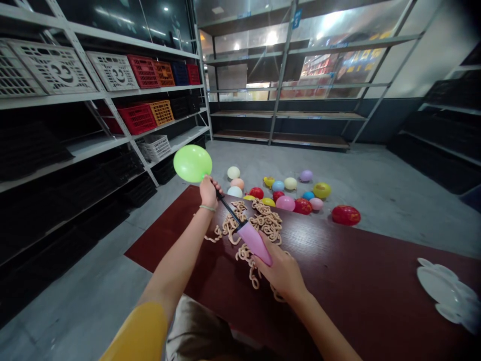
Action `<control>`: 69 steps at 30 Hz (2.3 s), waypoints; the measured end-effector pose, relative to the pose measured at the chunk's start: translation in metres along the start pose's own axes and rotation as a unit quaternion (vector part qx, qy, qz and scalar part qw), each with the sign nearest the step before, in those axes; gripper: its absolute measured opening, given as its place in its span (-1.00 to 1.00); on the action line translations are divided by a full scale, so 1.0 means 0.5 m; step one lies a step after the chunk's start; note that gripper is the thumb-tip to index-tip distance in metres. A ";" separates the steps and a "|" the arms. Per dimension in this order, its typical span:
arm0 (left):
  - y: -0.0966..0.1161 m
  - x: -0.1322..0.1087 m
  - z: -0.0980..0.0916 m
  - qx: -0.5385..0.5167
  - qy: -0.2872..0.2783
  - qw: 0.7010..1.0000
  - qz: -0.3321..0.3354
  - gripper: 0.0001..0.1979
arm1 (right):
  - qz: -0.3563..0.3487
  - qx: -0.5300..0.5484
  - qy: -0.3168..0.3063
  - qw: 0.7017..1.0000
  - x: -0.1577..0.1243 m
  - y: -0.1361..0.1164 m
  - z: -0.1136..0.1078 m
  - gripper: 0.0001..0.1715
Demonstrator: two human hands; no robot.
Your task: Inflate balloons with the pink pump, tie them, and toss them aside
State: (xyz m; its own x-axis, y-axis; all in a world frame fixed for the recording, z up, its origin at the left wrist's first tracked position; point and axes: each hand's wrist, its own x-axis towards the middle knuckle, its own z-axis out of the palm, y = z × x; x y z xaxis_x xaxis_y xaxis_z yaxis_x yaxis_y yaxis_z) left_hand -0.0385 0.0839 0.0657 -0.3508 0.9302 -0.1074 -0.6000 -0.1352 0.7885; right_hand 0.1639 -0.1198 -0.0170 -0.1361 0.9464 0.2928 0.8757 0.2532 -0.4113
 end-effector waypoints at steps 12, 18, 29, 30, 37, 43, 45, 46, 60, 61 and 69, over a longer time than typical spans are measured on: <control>-0.124 -0.132 -0.006 0.042 -0.094 0.993 -0.060 -0.71 | 0.026 0.027 0.006 0.999 -0.004 0.009 0.008 -0.24; -0.023 -0.018 -0.026 0.051 -0.044 0.998 -0.018 -0.77 | -0.006 0.012 -0.018 1.000 -0.002 -0.004 0.008 -0.27; -0.091 -0.107 -0.017 -0.006 -0.012 1.000 -0.017 -0.72 | -0.003 -0.043 0.017 0.999 -0.001 0.014 -0.010 -0.24; -0.109 -0.126 -0.015 -0.001 -0.031 0.999 -0.024 -0.72 | 0.003 -0.036 0.021 0.999 -0.001 0.014 -0.009 -0.23; -0.103 -0.125 -0.020 0.032 -0.081 0.996 -0.030 -0.73 | 0.004 0.006 -0.002 1.000 -0.004 0.016 0.006 -0.20; -0.003 -0.015 -0.042 0.030 -0.010 1.000 -0.003 -0.74 | -0.016 -0.020 -0.036 0.999 -0.004 0.013 0.000 -0.24; 0.013 -0.001 -0.042 0.020 0.007 1.000 0.007 -0.75 | -0.025 -0.026 -0.031 0.999 -0.004 0.014 -0.005 -0.23; 0.015 -0.002 -0.039 0.013 0.012 1.000 0.013 -0.75 | -0.026 -0.029 -0.024 0.999 -0.003 0.015 -0.006 -0.22; -0.127 -0.135 -0.010 0.023 -0.070 0.996 -0.047 -0.72 | -0.001 0.015 0.010 1.000 -0.003 0.026 0.002 -0.17; -0.113 -0.119 -0.013 0.020 -0.066 0.997 -0.043 -0.72 | -0.006 0.011 0.009 1.000 -0.002 0.025 0.002 -0.16; -0.001 -0.010 -0.038 0.019 0.007 1.000 0.008 -0.74 | -0.045 -0.037 0.004 0.998 -0.005 0.020 0.001 -0.15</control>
State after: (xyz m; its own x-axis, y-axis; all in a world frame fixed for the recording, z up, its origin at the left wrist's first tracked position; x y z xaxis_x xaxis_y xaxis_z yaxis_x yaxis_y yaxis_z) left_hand -0.0503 0.0731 0.0544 -0.3698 0.9234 -0.1024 -0.5664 -0.1367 0.8127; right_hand 0.1728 -0.1194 -0.0223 -0.2129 0.9184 0.3335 0.8917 0.3222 -0.3179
